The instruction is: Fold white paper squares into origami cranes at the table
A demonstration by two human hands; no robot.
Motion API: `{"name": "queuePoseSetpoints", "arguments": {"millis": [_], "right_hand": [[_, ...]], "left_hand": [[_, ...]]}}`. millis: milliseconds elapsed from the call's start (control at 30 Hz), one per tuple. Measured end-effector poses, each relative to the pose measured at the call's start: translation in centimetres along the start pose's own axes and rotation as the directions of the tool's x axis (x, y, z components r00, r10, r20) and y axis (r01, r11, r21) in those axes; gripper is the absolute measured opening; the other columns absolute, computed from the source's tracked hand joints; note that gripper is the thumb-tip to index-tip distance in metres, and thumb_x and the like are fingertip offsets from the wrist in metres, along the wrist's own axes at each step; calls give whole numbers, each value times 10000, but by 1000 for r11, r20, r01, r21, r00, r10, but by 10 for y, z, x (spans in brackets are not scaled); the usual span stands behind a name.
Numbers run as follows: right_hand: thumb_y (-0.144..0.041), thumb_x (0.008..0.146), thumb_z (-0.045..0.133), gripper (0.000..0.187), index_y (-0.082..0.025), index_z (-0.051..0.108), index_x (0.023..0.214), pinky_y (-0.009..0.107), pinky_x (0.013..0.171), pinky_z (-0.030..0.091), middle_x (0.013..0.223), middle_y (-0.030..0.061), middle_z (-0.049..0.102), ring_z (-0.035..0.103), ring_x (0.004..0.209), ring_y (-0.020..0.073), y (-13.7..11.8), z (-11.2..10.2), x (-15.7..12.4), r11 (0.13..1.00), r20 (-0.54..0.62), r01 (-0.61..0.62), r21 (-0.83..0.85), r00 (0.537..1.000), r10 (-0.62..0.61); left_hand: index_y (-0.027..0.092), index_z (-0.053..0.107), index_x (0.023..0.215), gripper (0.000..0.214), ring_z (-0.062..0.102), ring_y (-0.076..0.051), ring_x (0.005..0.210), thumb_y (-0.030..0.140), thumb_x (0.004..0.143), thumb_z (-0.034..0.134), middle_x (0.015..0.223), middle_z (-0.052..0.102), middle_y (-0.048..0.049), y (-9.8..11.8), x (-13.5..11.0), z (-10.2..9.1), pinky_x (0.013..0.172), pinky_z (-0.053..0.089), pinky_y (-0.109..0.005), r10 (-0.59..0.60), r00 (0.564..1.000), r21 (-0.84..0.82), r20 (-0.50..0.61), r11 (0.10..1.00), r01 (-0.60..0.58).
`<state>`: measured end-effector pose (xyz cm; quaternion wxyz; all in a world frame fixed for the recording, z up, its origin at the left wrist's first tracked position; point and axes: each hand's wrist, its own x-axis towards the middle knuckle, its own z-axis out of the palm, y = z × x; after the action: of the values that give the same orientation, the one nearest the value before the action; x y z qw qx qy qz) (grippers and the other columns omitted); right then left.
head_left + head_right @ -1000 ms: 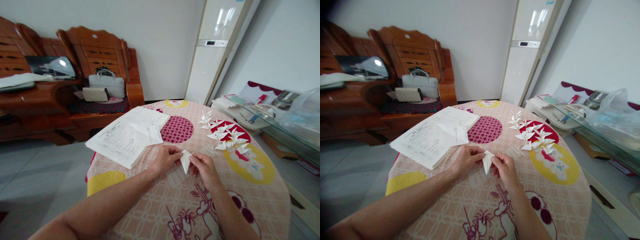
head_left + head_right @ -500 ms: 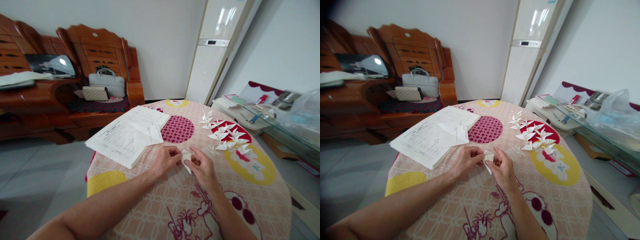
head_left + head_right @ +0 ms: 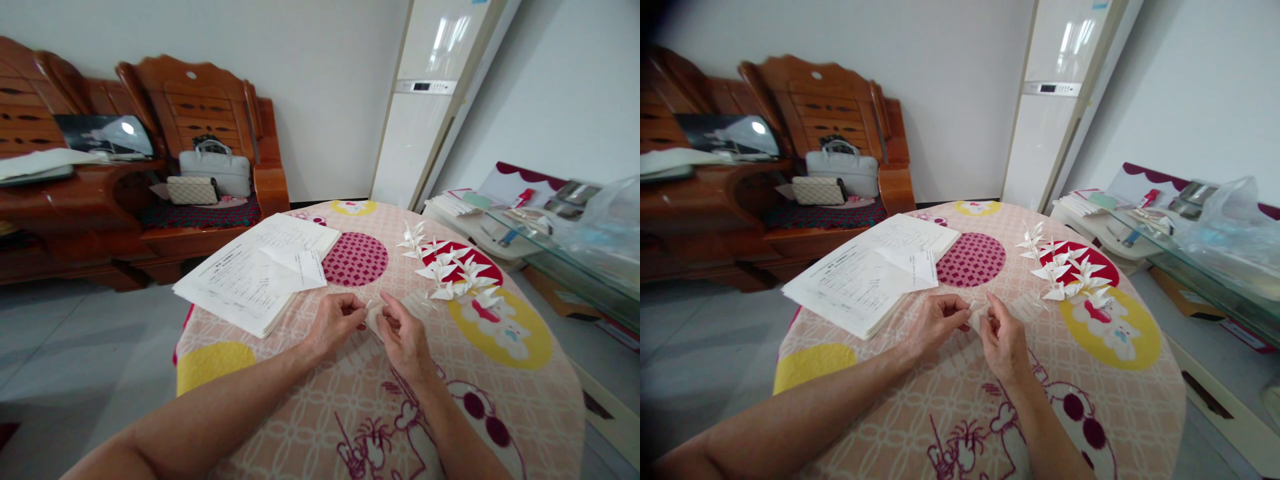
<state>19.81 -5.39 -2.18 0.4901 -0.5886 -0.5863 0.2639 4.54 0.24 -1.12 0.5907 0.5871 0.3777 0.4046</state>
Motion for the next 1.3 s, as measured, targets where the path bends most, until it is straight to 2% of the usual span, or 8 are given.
{"name": "queuePoseSetpoints", "arguments": {"millis": [133, 233, 333, 633, 800, 967, 1200, 1300], "right_hand": [[-356, 850, 559, 474, -133, 603, 1265, 269, 578, 511, 825, 70, 703, 632, 658, 183, -5, -1, 2, 991, -28, -83, 106, 996, 86], [-338, 824, 563, 488, -123, 596, 1261, 245, 435, 451, 637, 4, 635, 527, 472, 137, -7, -1, 3, 964, 2, -180, 198, 983, 183], [-307, 774, 597, 496, -114, 600, 1230, 240, 407, 447, 639, -2, 641, 528, 468, 136, -7, 1, 5, 929, 50, -244, 279, 969, 240], [-268, 761, 608, 390, -177, 680, 1133, 240, 472, 473, 903, 72, 737, 651, 660, 193, -2, 0, 5, 984, 53, -128, 128, 991, 122], [-265, 775, 597, 354, -187, 688, 1108, 249, 483, 488, 830, 54, 735, 658, 658, 204, 0, -1, 5, 984, 55, -125, 125, 991, 119], [-248, 795, 586, 342, -192, 681, 1118, 266, 588, 525, 858, 50, 733, 666, 689, 193, 3, -1, 4, 997, 66, -42, 64, 997, 37], [-248, 801, 577, 319, -179, 685, 1093, 289, 653, 538, 860, 58, 735, 674, 717, 198, 0, -2, 3, 999, 45, -21, 25, 999, 20], [-256, 765, 606, 325, -176, 695, 1067, 271, 551, 523, 863, 62, 742, 665, 677, 200, -1, -2, 4, 994, 19, -82, 76, 997, 81]], "left_hand": [[122, 616, 644, 169, 579, -115, 566, 276, 695, 662, 617, 588, -2, 4, 1, -1, 589, 528, -246, -34, 999, -80, -14, 996, 33], [117, 617, 666, 179, 586, -116, 574, 285, 683, 676, 635, 600, -10, 6, 0, -2, 583, 517, -236, -55, 998, -124, -16, 991, 52], [120, 611, 678, 191, 590, -119, 582, 297, 679, 684, 652, 608, -13, 6, 0, -3, 597, 519, -243, -58, 998, -149, -1, 987, 58], [161, 523, 592, 287, 519, -101, 433, 385, 726, 644, 510, 524, 31, 1, 6, -7, 406, 387, -197, -117, 992, 59, 46, 992, 114], [145, 574, 684, 251, 575, -121, 466, 374, 696, 677, 547, 598, -1, -1, 6, -7, 461, 459, -214, -233, 959, -80, 163, 965, 248], [120, 623, 745, 352, 588, -127, 464, 468, 721, 666, 571, 611, -21, -4, 7, -6, 443, 465, -213, -259, 953, -59, 155, 961, 271], [125, 615, 682, 187, 578, -115, 493, 303, 661, 666, 585, 609, -3, -3, 6, -7, 489, 470, -217, -243, 957, -62, 159, 965, 255], [126, 608, 666, 134, 546, -93, 493, 209, 594, 684, 569, 584, 21, -2, 6, -7, 492, 435, -194, -223, 960, -79, 167, 968, 239]]}}
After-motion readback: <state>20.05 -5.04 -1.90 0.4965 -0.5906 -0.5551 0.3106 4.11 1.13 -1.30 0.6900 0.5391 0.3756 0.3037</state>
